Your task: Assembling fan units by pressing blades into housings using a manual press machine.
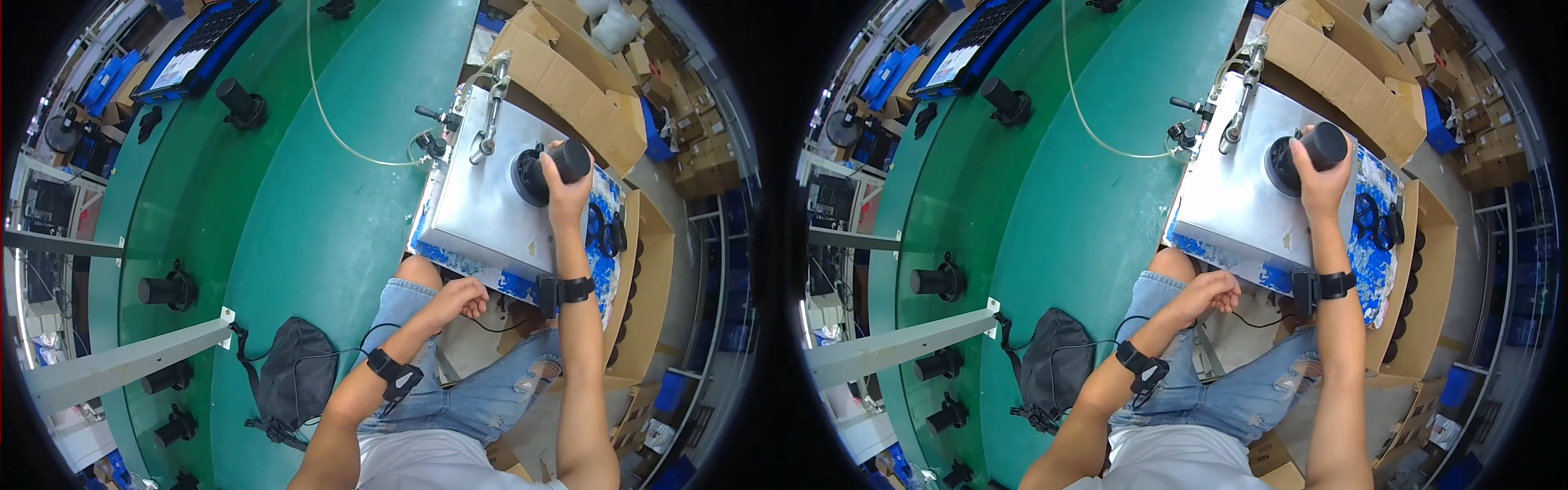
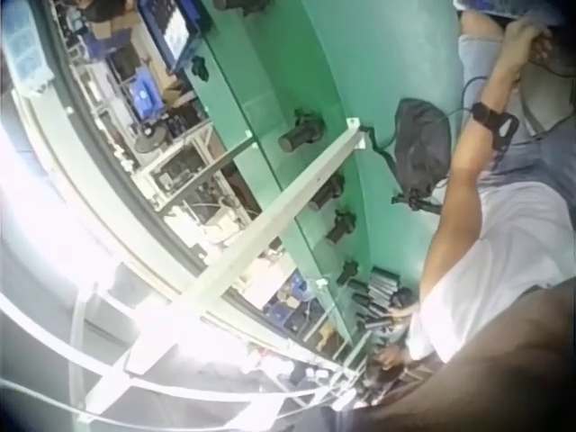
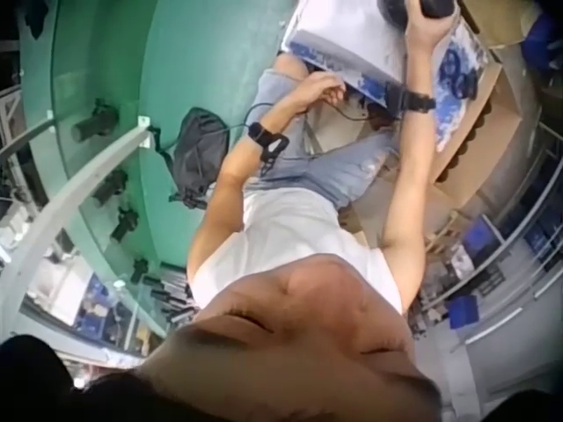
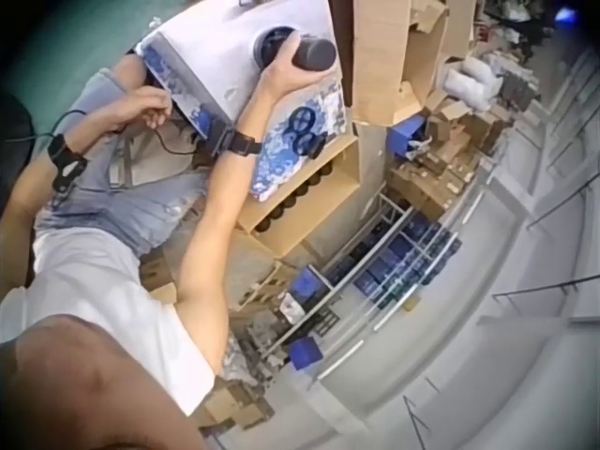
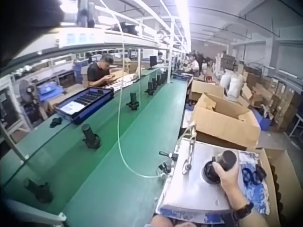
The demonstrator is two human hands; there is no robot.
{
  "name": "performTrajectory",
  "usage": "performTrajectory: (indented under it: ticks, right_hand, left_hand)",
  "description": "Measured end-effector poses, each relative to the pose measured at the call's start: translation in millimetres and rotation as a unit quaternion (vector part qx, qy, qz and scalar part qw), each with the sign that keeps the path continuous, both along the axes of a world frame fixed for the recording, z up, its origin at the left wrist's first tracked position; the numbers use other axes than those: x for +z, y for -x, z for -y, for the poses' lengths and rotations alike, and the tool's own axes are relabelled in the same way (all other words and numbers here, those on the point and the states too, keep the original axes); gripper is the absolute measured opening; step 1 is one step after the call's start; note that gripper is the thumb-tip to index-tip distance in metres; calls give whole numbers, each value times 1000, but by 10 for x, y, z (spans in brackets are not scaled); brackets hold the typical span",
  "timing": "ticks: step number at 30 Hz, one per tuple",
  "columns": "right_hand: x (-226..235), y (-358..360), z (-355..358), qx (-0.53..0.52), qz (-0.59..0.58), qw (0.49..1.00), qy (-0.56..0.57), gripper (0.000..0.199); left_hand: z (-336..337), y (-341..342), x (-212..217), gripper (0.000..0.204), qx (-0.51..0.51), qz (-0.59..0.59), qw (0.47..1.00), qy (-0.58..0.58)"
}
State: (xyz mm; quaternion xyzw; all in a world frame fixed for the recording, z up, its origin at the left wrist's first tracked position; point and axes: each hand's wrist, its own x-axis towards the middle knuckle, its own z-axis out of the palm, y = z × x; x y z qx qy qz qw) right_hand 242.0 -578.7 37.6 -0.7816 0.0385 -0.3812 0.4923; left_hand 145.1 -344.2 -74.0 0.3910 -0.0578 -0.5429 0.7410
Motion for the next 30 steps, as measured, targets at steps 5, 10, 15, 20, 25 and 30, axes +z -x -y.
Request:
performTrajectory:
  ticks: [5,10,15,20,25,30]
  right_hand:
    - [390,-47,429,260,-163,948,-89,45]
    - [64,-153,326,202,-102,971,-80,38]
    - [-25,-128,-61,-92,10,995,-24,11]
    - [-29,-146,-91,-109,-12,994,-22,17]
    - [-91,-232,-281,-270,57,961,-4,37]
    - [22,-26,-28,-90,-142,986,-23,47]
  left_hand:
    - [10,37,21,20,-8,15,1000,1]
    - [15,18,41,20,-12,24,1000,1]
    - [32,33,28,20,-11,54,998,-15]
    - [25,55,62,20,-10,77,997,-26]
    - [-53,41,167,20,58,88,994,-3]
    - [-272,-67,307,17,120,109,987,3]
